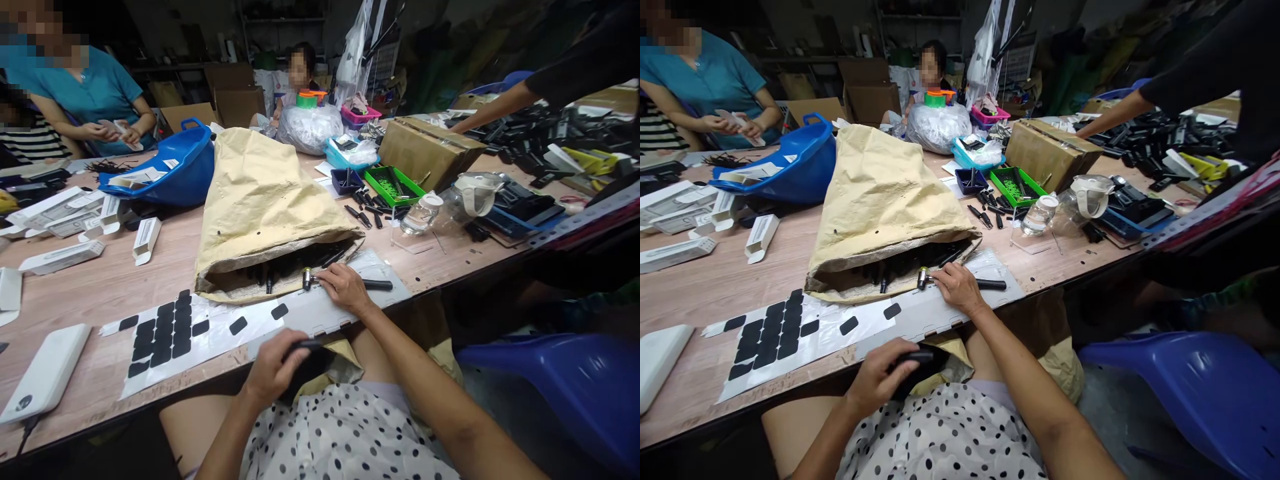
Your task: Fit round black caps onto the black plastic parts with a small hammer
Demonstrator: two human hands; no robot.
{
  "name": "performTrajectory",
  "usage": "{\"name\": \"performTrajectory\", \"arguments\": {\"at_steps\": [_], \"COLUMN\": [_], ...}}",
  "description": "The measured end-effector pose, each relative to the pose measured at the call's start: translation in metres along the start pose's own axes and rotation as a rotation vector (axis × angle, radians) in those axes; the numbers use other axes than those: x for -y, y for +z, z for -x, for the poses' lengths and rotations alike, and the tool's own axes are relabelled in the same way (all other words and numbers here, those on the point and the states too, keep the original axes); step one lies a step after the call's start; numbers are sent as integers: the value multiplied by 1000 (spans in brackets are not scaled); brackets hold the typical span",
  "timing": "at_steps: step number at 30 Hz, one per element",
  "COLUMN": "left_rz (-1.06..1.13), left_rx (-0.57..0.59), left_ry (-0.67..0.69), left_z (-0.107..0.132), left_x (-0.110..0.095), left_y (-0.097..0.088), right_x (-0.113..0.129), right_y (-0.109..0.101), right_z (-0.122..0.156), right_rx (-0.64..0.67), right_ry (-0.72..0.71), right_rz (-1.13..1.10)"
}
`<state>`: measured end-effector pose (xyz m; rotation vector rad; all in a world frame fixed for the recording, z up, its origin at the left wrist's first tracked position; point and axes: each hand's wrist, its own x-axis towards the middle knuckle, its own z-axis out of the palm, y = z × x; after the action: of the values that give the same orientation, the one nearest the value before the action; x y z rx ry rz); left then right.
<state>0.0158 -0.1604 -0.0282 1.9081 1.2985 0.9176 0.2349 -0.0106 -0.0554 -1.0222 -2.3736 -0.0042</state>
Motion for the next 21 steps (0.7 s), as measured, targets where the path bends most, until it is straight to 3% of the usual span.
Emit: {"name": "performTrajectory", "arguments": {"at_steps": [3,8,10,14,15,17,19,21], "left_rz": [-2,-243,-260,44,76,-17,-227,-401], "left_rx": [167,196,210,262,201,-46,-325,-512], "left_ry": [-20,-229,-252,-220,-217,-210,-213,-256], "left_z": [21,37,36,16,5,-20,-48,-73], "left_x": [-3,14,10,-15,-18,-13,4,26], "left_y": [18,35,33,15,9,-4,-15,-21], "right_x": [-1,-1,0,0,0,0,0,0], "right_y": [0,1,0,-1,-2,-2,-2,-1], "right_z": [0,0,0,0,0,0,0,0], "right_rx": [-2,7,6,7,10,13,9,1], "right_ry": [-2,2,0,-2,2,11,14,13], "right_rz": [-2,-7,4,10,5,-9,-19,-22]}}
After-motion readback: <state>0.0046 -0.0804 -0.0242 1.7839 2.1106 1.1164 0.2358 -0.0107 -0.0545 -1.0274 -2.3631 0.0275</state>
